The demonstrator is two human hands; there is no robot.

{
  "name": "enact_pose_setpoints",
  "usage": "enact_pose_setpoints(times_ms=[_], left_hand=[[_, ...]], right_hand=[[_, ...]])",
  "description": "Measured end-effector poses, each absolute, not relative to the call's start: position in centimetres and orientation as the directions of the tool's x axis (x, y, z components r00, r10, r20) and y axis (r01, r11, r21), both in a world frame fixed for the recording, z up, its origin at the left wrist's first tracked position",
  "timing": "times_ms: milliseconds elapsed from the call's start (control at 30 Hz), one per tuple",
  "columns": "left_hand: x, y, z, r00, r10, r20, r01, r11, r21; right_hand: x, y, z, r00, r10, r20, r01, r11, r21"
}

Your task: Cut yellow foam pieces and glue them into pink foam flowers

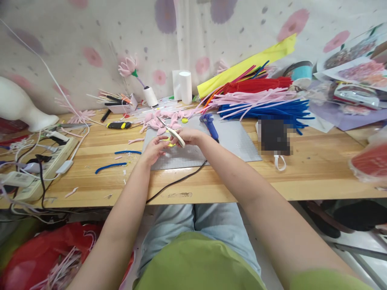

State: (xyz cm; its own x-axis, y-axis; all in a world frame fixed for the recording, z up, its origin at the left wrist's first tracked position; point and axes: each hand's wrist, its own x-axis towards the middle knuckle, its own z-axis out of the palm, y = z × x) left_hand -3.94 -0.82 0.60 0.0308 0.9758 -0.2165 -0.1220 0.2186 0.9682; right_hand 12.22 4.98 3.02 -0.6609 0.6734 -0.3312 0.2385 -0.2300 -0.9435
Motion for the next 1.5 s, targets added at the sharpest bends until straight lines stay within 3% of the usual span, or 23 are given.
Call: enact_pose_setpoints(times_ms=[200,367,533,700,833,1000,1367,1500], left_hand=[[-4.0,-0.9,0.7,0.106,0.963,-0.247,-0.160,0.261,0.952],[-3.8,-0.8,0.5,0.045,0.966,-0.253,-0.180,0.257,0.950],[-4.2,-0.4,1.3,-0.133,0.916,-0.379,-0.491,0.271,0.828],[-5.0,0.1,2.0,-0.064,0.869,-0.491,-0.770,0.270,0.578],[-5.4,0.5,1.7,-0.099,0.841,-0.532,-0.840,0.216,0.498],[-5.4,0.8,1.3,-0.174,0.826,-0.536,-0.860,0.137,0.491],[-4.9,0.9,1.2,-0.268,0.813,-0.517,-0.819,0.091,0.567],[-4.9,1.0,1.1,-0.285,0.817,-0.501,-0.794,0.091,0.601]], right_hand=[[12.8,5.6,2.9,-0.679,0.648,-0.345,0.269,-0.218,-0.938],[12.5,5.7,2.9,-0.660,0.668,-0.344,0.263,-0.223,-0.939],[13.1,5.2,3.3,-0.565,0.789,-0.242,0.090,-0.233,-0.968],[15.7,4.6,3.6,-0.789,0.548,-0.277,0.181,-0.224,-0.958],[16.8,4.3,3.6,-0.884,0.363,-0.295,0.244,-0.181,-0.953],[16.4,3.8,3.3,-0.924,0.298,-0.239,0.192,-0.178,-0.965],[14.6,3.4,2.2,-0.849,0.351,-0.395,0.247,-0.398,-0.883],[14.3,3.1,2.3,-0.845,0.363,-0.393,0.223,-0.428,-0.876]])
